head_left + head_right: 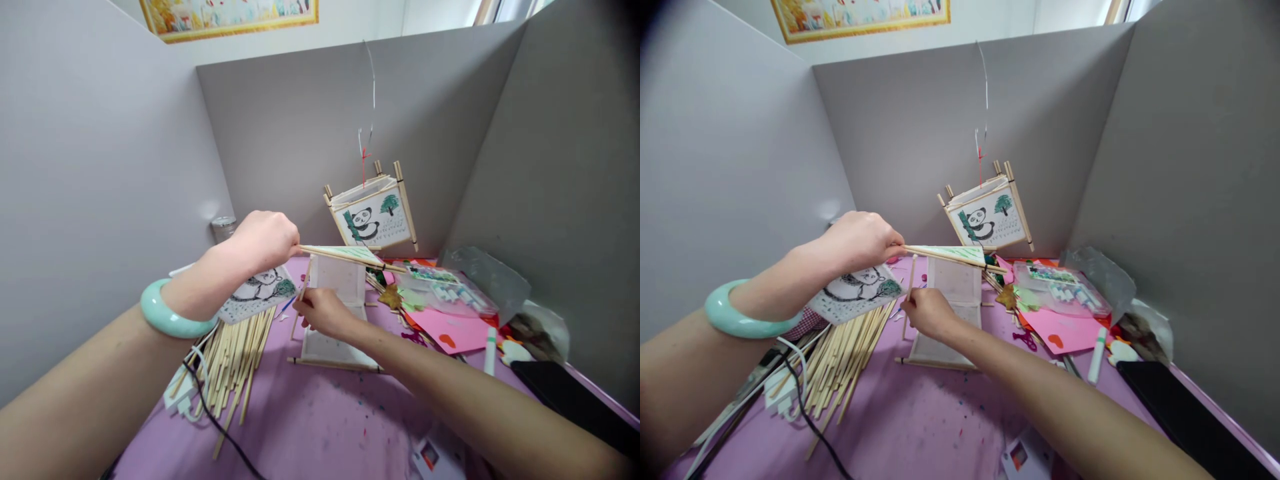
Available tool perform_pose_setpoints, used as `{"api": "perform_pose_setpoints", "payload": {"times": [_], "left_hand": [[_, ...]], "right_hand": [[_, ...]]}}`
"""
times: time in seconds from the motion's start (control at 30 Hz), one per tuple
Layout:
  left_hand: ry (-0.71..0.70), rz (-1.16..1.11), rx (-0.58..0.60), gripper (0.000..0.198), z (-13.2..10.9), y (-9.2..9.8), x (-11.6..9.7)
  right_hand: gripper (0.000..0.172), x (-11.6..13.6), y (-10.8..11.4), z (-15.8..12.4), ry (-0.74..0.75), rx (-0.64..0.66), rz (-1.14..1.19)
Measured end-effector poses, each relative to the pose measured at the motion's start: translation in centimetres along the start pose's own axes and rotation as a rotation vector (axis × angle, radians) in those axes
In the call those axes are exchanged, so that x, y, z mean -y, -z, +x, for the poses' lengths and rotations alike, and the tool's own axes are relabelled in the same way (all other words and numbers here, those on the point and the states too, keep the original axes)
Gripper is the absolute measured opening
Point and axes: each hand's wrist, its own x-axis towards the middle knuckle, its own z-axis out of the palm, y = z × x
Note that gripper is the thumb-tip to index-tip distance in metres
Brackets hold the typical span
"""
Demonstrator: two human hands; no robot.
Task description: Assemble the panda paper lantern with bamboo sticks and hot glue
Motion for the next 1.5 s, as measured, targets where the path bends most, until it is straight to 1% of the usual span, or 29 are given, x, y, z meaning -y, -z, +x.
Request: {"api": "perform_pose_setpoints", "payload": {"times": [0.1,0.23,0.4,0.67,0.8,0.97,1.07,1.23,1.3,1.37,1.43,1.5], "left_hand": [[-0.017,0.032,0.033,0.033,0.2,0.7,0.0],[-0.028,0.038,0.041,0.033,0.4,1.2,-0.2],[-0.045,0.057,0.050,0.033,0.3,0.8,-0.3],[-0.040,0.053,0.020,0.032,0.2,0.1,0.0],[-0.041,0.049,0.016,0.033,0.0,0.1,0.2],[-0.050,0.041,-0.029,0.036,-0.9,0.4,0.4],[-0.060,-0.008,-0.046,0.037,-1.5,0.5,0.6],[-0.017,-0.122,-0.059,0.035,-2.5,0.7,1.0],[0.022,-0.226,-0.091,0.033,-3.3,0.8,0.9],[0.089,-0.362,-0.162,0.032,-4.4,0.9,0.3],[0.166,-0.495,-0.252,0.032,-5.5,0.8,-0.5],[0.237,-0.603,-0.323,0.035,-6.5,0.2,-1.6]], "right_hand": [[0.022,0.2,0.1,0.5,-0.013,0.025,-0.023],[0.019,0.0,0.0,1.2,-0.038,0.056,-0.020],[0.021,-0.4,0.0,1.8,-0.040,0.075,-0.010],[0.023,-0.4,0.5,1.3,0.002,0.051,-0.035],[0.024,-0.5,0.6,1.1,0.003,0.040,-0.039],[0.020,-0.6,1.0,0.9,0.000,0.031,-0.036],[0.021,-0.5,1.5,0.7,-0.002,0.041,-0.034],[0.026,0.1,2.7,-0.3,-0.015,0.061,-0.033],[0.024,0.5,3.5,-1.2,-0.011,0.077,-0.037],[0.022,1.0,4.6,-2.4,-0.004,0.106,-0.003],[0.034,1.5,5.7,-3.9,-0.032,0.173,0.171],[0.052,1.8,6.9,-5.6,-0.042,0.250,0.440]]}}
